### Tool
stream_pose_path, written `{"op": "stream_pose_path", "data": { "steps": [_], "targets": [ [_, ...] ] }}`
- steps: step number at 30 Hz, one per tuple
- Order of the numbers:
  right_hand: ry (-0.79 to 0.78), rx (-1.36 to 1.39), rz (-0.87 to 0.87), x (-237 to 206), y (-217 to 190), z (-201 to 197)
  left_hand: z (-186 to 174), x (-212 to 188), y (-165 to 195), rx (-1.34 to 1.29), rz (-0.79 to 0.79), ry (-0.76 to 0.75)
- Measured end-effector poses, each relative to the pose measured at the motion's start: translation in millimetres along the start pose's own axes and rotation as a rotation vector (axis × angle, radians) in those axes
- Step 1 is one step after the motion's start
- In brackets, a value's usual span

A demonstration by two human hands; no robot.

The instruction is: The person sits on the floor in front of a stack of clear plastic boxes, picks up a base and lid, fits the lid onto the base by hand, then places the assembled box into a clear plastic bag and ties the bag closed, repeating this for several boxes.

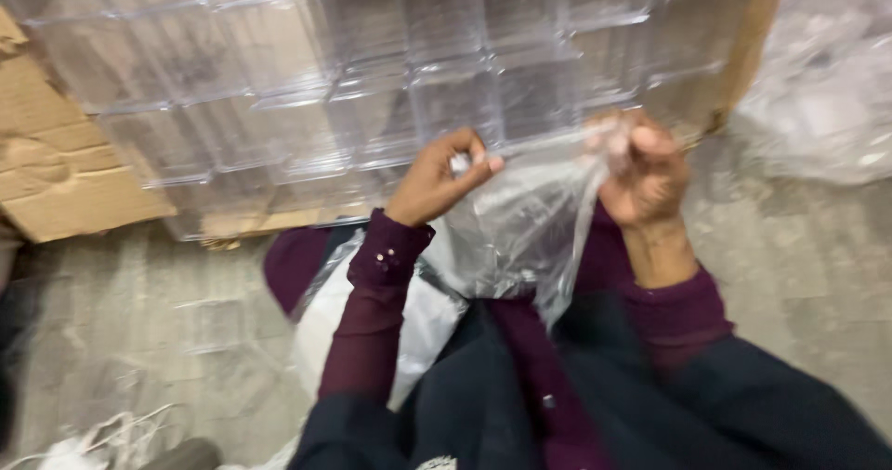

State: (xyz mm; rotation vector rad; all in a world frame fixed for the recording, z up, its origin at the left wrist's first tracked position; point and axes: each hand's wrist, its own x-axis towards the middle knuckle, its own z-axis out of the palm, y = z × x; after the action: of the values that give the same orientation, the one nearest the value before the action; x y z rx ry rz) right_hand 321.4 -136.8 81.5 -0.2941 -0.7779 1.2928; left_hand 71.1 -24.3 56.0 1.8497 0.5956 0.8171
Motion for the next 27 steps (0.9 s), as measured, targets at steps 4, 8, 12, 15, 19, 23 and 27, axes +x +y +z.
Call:
{"op": "stream_pose_path", "data": {
  "steps": [4,8,12,15,19,23,27],
  "targets": [
    [0.261,-0.727,-0.055,44,-10,-19,21,48,7,0.37,0.018,0.324],
    [0.221,-1.653,-0.292,67,-3,-30,40,71,9,0.757,0.094,0.466],
    [0.234,-1.667,-0.251,44,8,-29,51,59,11,0.548,0.024,0.451],
    [0.369,-1.332,-0.418,3,18,-27,59,35,22,0.168,-0.042,0.385],
    [0.362,-0.822,-0.318,-11,22,-34,51,5,34,-0.103,0.202,0.344],
    [0.175,-0.951,-0.293,37,54,-35,8,3,27,0.055,0.117,0.52],
    [0.278,-1.404,-0.13,70,82,-29,-9,15,20,0.328,-0.038,0.623]
  ]
}}
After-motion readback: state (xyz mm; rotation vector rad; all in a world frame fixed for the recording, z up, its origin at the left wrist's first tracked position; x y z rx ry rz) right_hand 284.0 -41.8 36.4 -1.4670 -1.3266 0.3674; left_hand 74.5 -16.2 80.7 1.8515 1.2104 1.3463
